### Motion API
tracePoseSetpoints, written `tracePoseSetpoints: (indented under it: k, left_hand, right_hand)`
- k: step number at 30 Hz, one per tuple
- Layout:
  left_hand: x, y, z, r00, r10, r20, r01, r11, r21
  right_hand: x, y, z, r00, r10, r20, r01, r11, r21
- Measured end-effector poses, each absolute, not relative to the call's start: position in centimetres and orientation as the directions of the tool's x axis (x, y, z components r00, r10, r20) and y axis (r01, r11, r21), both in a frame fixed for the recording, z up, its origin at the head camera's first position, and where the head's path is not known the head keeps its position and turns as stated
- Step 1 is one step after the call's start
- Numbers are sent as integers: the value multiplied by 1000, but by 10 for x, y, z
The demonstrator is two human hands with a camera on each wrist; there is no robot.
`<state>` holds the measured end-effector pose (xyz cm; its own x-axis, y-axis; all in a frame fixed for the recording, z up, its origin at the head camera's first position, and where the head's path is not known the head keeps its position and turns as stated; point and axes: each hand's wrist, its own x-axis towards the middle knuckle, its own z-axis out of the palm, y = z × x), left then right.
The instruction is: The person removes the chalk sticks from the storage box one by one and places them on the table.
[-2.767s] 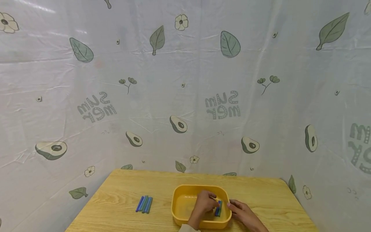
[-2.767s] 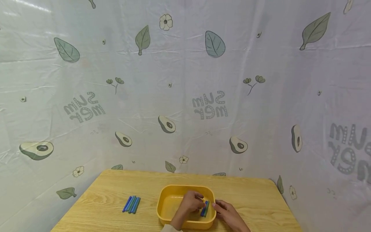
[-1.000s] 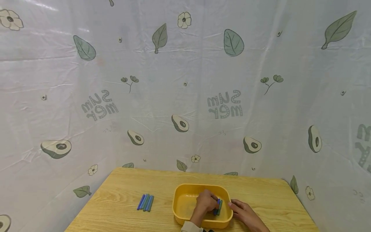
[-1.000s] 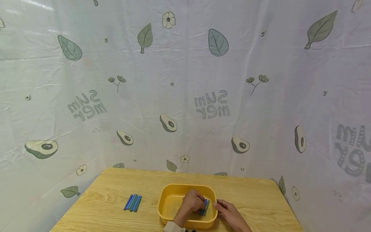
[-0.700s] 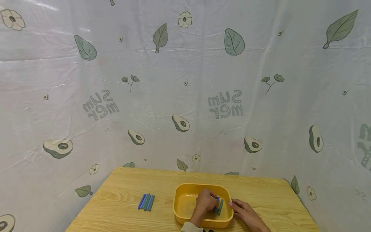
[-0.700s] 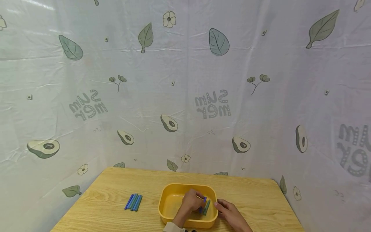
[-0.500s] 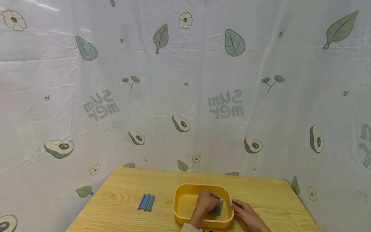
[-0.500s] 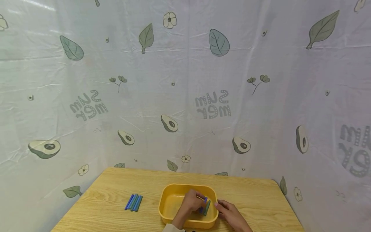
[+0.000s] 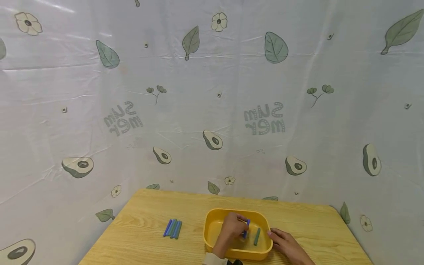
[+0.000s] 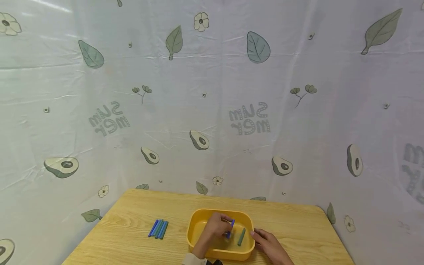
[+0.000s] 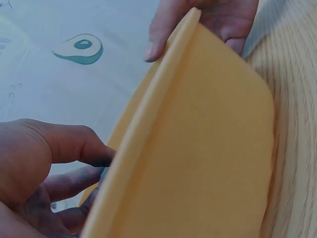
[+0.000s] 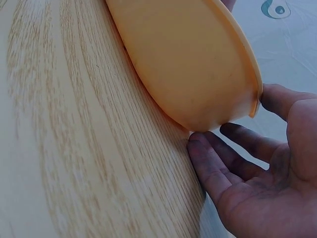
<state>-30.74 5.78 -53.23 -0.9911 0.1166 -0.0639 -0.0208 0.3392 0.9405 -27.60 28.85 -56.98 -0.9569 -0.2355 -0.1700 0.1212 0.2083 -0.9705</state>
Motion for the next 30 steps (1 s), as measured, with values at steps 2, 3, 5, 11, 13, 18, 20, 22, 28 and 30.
tracePoseSetpoints:
  k: [2,3,5,11,13,18,20,22,28,30]
  left_hand:
    - [-308,54,-529,-990,122,-72,-28,328,944]
    - [-308,52,-528,-990,123,-73,-30,324,945]
    - [-308,47,-524,-988,132,-75,-32,305,952]
    - [-308,30,-517,-984,173,-38,8,259,966]
    - [-308,24,-516,-983,180,-23,22,247,969]
    - [-308,12,-513,-984,178,17,56,218,974]
    - [-308,7,-512,-985,169,28,66,220,973]
    - [-308,1,-509,-987,160,33,69,226,972]
    - [-306,-16,-502,-988,142,62,92,217,972]
    - [-307,-21,-501,-988,138,71,99,211,972]
  right_hand:
    - [-275,288,-569,-960,-215,-178,132,214,-968]
    - [-275,288,-569,-962,-201,-182,138,216,-967]
    - [-273,287,-568,-966,-178,-188,148,217,-965]
    - [-270,283,-569,-973,-102,-205,179,219,-959]
    - [-269,282,-568,-975,-89,-206,182,221,-958]
    - [-269,279,-568,-976,-68,-206,188,211,-959]
    - [-268,278,-568,-976,-53,-213,200,193,-961]
    - [-268,278,-568,-975,-44,-219,208,173,-963]
    - [-266,277,-568,-977,-44,-210,204,115,-972]
    - [-266,279,-569,-977,-60,-204,198,99,-975]
